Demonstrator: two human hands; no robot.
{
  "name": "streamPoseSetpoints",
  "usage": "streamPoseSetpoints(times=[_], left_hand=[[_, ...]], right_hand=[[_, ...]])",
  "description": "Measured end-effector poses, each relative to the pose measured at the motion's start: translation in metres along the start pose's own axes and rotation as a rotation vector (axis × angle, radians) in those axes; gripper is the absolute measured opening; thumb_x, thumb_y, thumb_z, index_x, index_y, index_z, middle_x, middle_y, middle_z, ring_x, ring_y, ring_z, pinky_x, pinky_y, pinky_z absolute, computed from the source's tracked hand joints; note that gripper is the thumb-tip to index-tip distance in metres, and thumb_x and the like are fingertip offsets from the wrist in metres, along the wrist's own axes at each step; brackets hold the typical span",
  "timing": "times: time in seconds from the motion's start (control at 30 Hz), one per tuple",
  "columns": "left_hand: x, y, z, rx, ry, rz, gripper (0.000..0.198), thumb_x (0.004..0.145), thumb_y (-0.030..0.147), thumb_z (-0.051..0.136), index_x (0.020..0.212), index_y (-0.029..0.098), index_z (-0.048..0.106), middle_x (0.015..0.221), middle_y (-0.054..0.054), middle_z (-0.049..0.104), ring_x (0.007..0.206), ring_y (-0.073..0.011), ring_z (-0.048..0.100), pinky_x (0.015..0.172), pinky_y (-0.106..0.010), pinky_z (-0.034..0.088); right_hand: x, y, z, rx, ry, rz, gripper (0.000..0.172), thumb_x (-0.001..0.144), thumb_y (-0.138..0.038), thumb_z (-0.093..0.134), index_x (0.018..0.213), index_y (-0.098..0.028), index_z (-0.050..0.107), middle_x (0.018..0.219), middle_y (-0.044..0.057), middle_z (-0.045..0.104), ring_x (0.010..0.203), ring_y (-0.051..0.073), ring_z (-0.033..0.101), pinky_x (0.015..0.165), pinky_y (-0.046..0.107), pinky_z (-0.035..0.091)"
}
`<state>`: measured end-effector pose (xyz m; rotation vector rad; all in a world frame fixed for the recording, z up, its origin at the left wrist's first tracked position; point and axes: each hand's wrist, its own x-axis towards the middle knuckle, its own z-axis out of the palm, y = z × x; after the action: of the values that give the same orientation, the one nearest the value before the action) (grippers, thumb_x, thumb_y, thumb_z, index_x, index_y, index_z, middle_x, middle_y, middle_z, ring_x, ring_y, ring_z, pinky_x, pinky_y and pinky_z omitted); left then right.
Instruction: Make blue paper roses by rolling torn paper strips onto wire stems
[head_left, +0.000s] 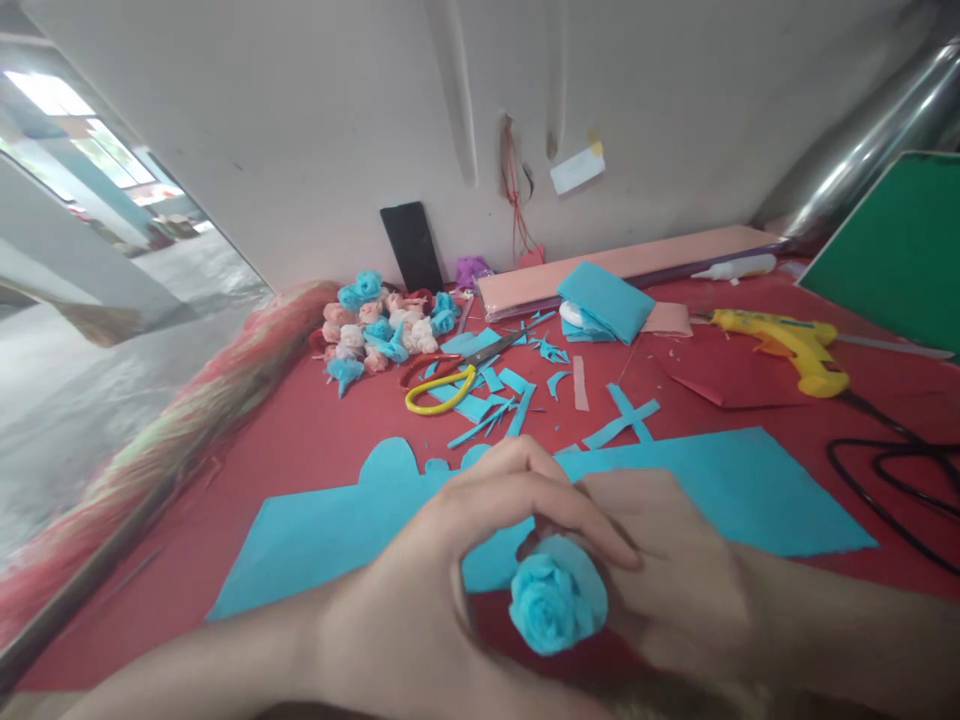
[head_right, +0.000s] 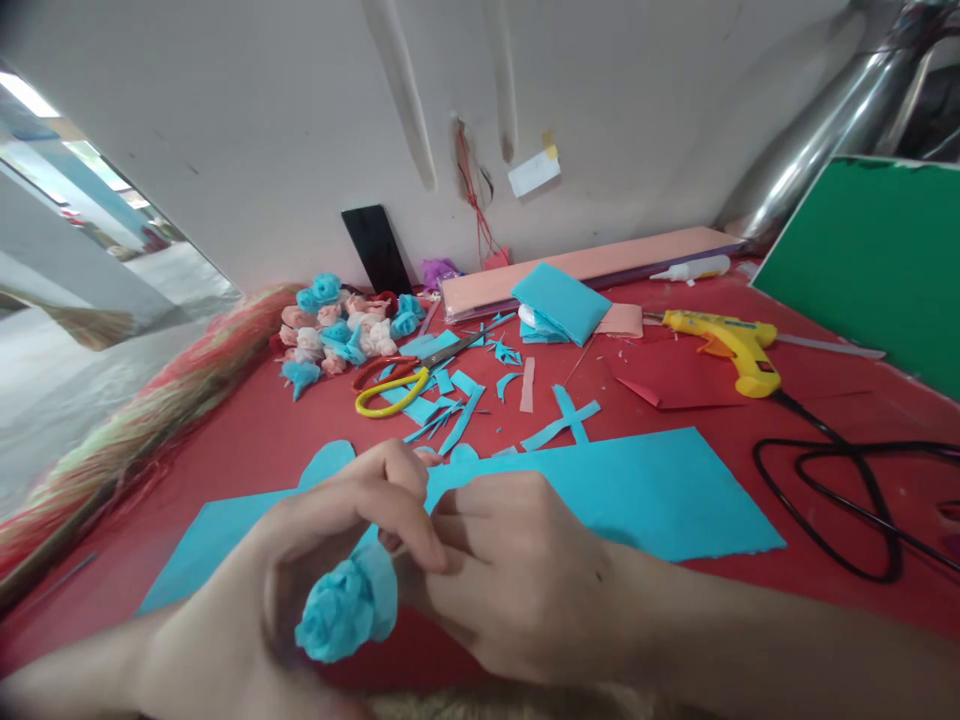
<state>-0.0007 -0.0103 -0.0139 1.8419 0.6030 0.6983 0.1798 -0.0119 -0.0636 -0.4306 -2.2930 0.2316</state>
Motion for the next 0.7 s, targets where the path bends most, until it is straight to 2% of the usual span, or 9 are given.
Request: streamPoseSetpoints(times=[0.07,0.1,0.17,0.23,0.27,0.43,0.57,0.7], left_hand=[[0.001,0.004,-0.008,0.002,-0.043,0.032,0.049,0.056,0.029,0.087,0.099,0.022,0.065,0.093,-0.001,0.057,0.081,-0.0148,0.056,0.080,-0.026,0.048],[0.000,0.006,-0.011,-0.016,-0.043,0.024,0.046,0.061,0.036,0.084,0.100,0.022,0.065,0.094,-0.002,0.059,0.084,-0.0162,0.057,0.083,-0.027,0.048],[-0.001,0.008,-0.017,-0.082,-0.014,-0.029,0.031,0.079,0.046,0.066,0.098,0.021,0.067,0.093,-0.002,0.061,0.087,-0.0166,0.057,0.086,-0.027,0.047],[-0.002,0.008,-0.020,-0.129,0.027,-0.103,0.029,0.092,0.043,0.049,0.093,0.021,0.068,0.092,-0.001,0.063,0.088,-0.0142,0.058,0.086,-0.023,0.045],[-0.003,0.007,-0.021,-0.143,0.045,-0.125,0.029,0.094,0.040,0.046,0.090,0.022,0.068,0.090,0.000,0.064,0.087,-0.0125,0.058,0.085,-0.020,0.045],[-0.003,0.005,-0.022,-0.165,0.078,-0.189,0.014,0.089,0.032,0.059,0.084,0.023,0.068,0.083,0.006,0.066,0.080,-0.0066,0.057,0.076,-0.012,0.045],[-0.002,0.006,-0.021,-0.122,0.066,-0.203,0.009,0.087,0.028,0.062,0.082,0.022,0.067,0.080,0.005,0.066,0.076,-0.0070,0.056,0.072,-0.014,0.046],[-0.002,0.008,-0.020,-0.028,0.085,-0.147,0.009,0.087,0.024,0.061,0.081,0.021,0.066,0.076,0.003,0.065,0.068,-0.0082,0.055,0.064,-0.016,0.046]], right_hand=[[0.004,0.007,-0.003,0.013,0.030,-0.064,0.038,0.098,-0.012,0.030,0.070,-0.016,0.055,0.061,0.000,0.059,0.056,0.011,0.053,0.053,0.024,0.038],[0.007,0.010,-0.005,0.022,0.051,-0.093,0.040,0.099,-0.014,0.028,0.072,-0.016,0.056,0.063,0.002,0.061,0.058,0.012,0.054,0.055,0.024,0.040],[0.012,0.017,-0.008,0.031,0.077,-0.148,0.044,0.101,-0.017,0.023,0.074,-0.014,0.058,0.063,0.005,0.064,0.060,0.014,0.054,0.057,0.025,0.043],[0.016,0.022,-0.009,0.019,0.070,-0.174,0.047,0.102,-0.019,0.021,0.074,-0.012,0.059,0.060,0.007,0.063,0.059,0.016,0.053,0.056,0.027,0.044],[0.017,0.023,-0.009,0.008,0.064,-0.184,0.048,0.102,-0.019,0.021,0.074,-0.012,0.059,0.060,0.007,0.063,0.060,0.016,0.053,0.057,0.027,0.044],[0.015,0.027,-0.007,-0.022,0.063,-0.198,0.043,0.102,-0.020,0.023,0.083,-0.010,0.060,0.066,0.008,0.065,0.068,0.017,0.057,0.066,0.028,0.049],[0.013,0.029,-0.007,0.016,0.042,-0.185,0.037,0.101,-0.019,0.025,0.088,-0.010,0.059,0.071,0.009,0.066,0.078,0.018,0.061,0.072,0.029,0.052],[0.013,0.030,-0.007,0.049,0.017,-0.166,0.036,0.101,-0.019,0.024,0.092,-0.010,0.058,0.073,0.009,0.065,0.082,0.019,0.061,0.072,0.030,0.053]])
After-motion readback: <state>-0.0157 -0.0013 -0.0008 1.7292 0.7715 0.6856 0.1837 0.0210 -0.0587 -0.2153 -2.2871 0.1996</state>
